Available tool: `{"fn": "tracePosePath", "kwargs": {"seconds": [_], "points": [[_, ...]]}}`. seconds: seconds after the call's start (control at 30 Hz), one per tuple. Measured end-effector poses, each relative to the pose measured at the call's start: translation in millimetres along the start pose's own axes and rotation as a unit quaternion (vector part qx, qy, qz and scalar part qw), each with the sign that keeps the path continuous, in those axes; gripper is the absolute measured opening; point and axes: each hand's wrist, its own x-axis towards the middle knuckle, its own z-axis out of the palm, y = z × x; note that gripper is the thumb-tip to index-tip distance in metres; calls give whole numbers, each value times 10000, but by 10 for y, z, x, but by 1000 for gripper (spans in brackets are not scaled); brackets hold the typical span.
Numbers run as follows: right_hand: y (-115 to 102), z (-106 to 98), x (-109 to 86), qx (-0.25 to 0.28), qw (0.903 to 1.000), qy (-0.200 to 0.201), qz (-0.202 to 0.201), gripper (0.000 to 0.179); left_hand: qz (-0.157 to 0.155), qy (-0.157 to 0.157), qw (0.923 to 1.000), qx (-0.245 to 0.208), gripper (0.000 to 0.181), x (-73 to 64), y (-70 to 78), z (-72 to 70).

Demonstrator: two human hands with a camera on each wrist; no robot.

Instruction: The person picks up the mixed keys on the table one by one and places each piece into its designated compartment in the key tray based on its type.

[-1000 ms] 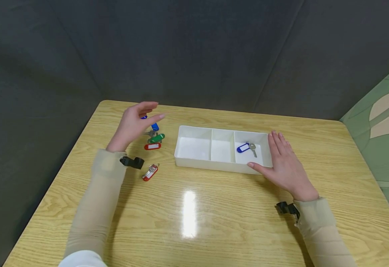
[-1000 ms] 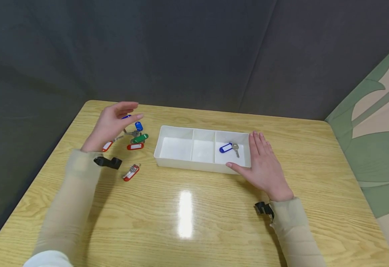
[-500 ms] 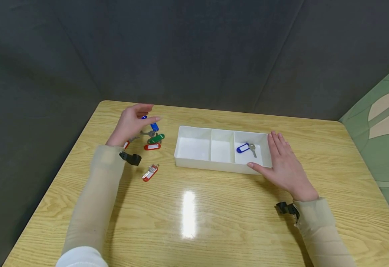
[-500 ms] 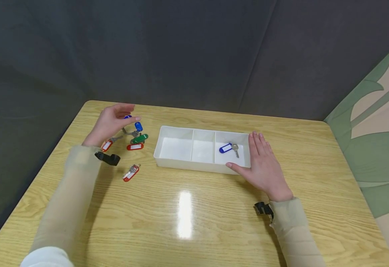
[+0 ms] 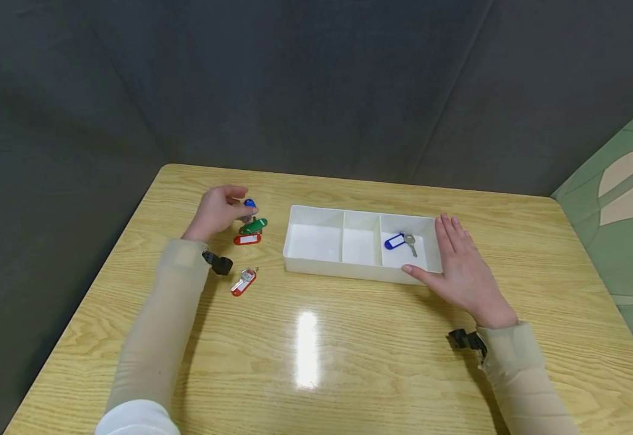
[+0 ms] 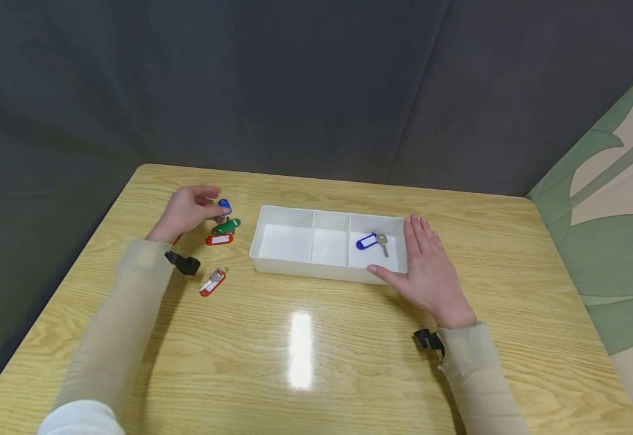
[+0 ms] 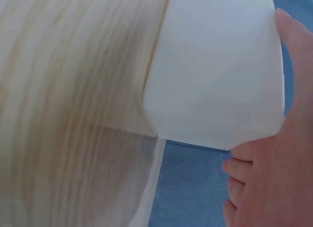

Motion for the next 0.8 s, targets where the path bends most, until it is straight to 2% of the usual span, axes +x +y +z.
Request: {"fn": "tracePosePath", "kwargs": {"seconds": [0.37,0.8], "points": [[4,11,-3,46,10000,14,-11,112,35,58,9993,359,47,20,-144,60],[-20,-11,9,46,10000,-5,-17,112,-126,-105,9962,856,27,-7,-171,24]]}}
